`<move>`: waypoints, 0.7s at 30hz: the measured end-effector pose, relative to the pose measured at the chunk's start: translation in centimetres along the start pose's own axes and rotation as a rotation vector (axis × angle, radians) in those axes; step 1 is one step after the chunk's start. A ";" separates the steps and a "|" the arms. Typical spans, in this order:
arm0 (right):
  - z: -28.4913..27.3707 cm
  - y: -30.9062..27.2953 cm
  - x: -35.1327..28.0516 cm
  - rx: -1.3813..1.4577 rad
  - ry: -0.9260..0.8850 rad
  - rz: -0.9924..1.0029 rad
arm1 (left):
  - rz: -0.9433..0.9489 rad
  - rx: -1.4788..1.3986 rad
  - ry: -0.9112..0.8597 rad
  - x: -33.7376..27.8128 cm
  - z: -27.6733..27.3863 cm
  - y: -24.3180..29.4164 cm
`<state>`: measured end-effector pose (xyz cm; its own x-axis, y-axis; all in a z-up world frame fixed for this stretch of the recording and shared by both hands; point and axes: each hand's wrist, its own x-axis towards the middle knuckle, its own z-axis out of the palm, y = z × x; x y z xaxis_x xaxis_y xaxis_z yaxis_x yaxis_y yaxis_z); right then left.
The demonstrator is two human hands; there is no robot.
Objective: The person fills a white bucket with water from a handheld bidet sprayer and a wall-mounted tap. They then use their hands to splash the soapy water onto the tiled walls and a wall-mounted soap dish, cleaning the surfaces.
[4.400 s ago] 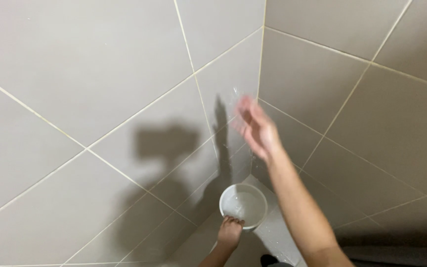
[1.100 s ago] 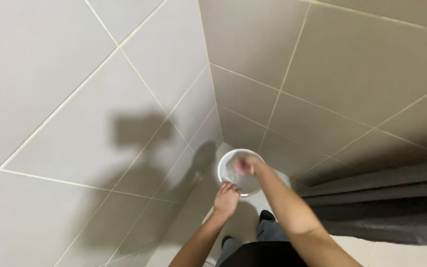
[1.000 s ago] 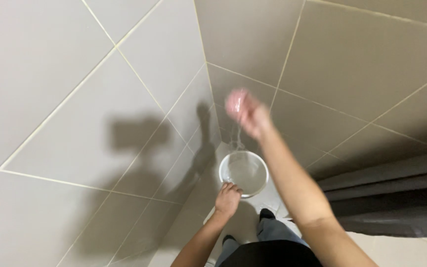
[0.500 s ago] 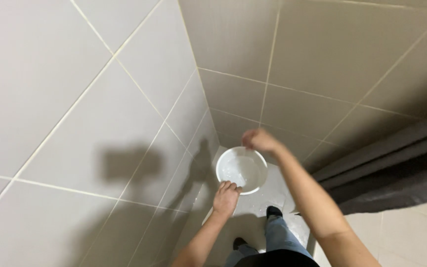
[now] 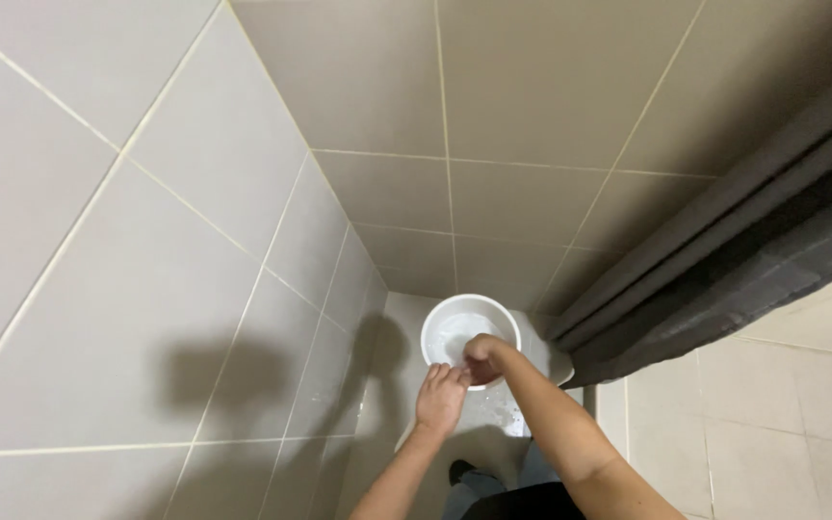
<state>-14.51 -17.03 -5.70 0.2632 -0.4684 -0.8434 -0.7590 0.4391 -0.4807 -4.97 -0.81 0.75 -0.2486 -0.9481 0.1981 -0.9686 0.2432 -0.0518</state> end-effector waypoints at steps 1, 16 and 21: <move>-0.9 0.0 0.7 0.132 -0.092 -0.021 | -0.017 -0.033 -0.042 0.0 1.0 0.2; -28.2 -11.5 -20.5 0.884 0.205 -1.271 | -0.058 -0.130 -0.108 5.0 2.6 1.0; -20.0 -4.5 -8.5 0.314 0.291 -0.736 | -0.103 -0.108 -0.383 7.5 1.7 1.2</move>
<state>-25.27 -30.35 8.39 0.4288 -0.8773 -0.2154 -0.2426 0.1178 -0.9629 -8.01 -7.96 0.46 -0.1517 -0.9714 -0.1825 -0.9880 0.1436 0.0565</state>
